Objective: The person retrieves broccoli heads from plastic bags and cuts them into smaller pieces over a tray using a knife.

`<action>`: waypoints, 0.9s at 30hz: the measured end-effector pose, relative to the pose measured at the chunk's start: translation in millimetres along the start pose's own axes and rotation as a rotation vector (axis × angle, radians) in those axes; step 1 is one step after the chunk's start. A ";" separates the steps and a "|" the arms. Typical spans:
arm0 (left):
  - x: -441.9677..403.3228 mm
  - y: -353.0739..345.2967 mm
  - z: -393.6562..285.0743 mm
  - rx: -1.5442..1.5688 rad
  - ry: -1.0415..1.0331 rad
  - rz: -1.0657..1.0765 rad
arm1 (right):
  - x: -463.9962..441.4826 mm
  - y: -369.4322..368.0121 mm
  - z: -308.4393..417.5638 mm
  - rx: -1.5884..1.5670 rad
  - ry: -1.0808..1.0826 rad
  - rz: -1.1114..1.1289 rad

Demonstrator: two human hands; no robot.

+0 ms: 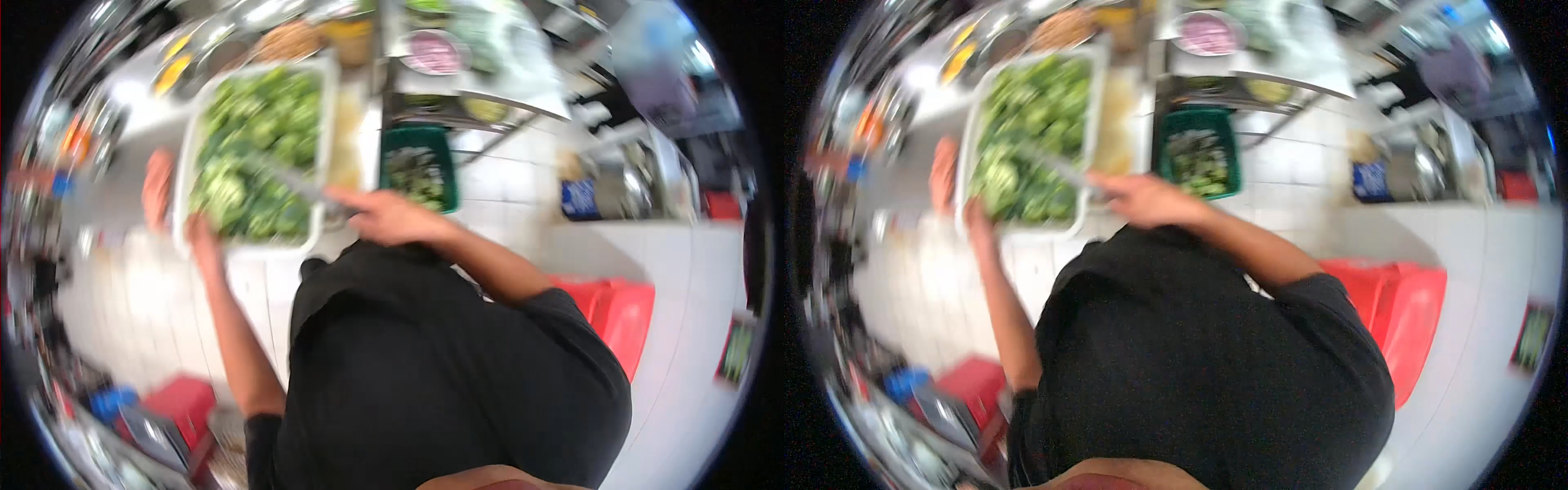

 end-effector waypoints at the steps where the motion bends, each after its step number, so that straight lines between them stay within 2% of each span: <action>1: -6.4 1.0 3.3 0.039 0.039 0.004 | 2.9 -3.5 -5.8 0.071 0.039 -0.062; 2: -12.3 -2.2 10.1 0.149 -0.036 0.077 | 5.2 -4.2 -9.5 0.032 -0.011 -0.042; 3: -10.8 -5.5 0.8 0.048 0.025 0.060 | 5.2 -6.4 -18.3 -0.016 -0.026 -0.029; 6: -9.9 -11.0 -2.2 -0.006 -0.021 0.028 | 20.8 9.1 -18.0 -0.202 -0.076 -0.014; 7: -4.6 -13.9 -10.0 -0.038 -0.026 0.014 | 25.0 10.7 -22.1 -0.176 -0.068 -0.069; 10: -7.6 -6.5 -18.2 -0.300 -0.332 -0.016 | 38.4 6.7 -42.3 -0.115 -0.026 -0.247; 12: 6.4 -13.9 -35.6 -0.259 -0.311 -0.076 | 50.8 11.5 -52.1 -0.095 0.035 -0.391; 13: 5.2 -15.3 -36.9 -0.210 -0.400 -0.065 | 60.9 24.0 -48.1 -0.161 -0.087 -0.267; 16: 15.0 -32.4 -52.1 -0.178 -0.244 -0.018 | 69.7 22.3 -64.5 -0.021 0.003 -0.534; 18: 35.3 -82.7 -60.4 -0.041 -0.246 0.115 | 89.4 48.9 -56.7 -0.301 -0.294 -0.247; 22: 99.4 -180.3 -78.9 0.057 -0.090 0.425 | 101.6 65.7 -59.2 -0.377 -0.367 -0.298; 24: 128.1 -217.8 -77.3 0.111 -0.088 0.704 | 106.7 77.6 -58.3 -0.361 -0.371 -0.319; 27: 147.6 -247.4 -71.5 -0.112 -0.287 0.849 | 109.6 78.6 -70.7 -0.338 -0.332 -0.414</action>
Point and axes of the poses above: each hand's wrist, its own x-axis away from the middle knuckle, its own y-axis out of the back of the hand, z = x × y, the point moved 2 cm from there along -x, towards the middle knuckle, and after that the axes turned 15 degrees about x, right-handed, at the moved point
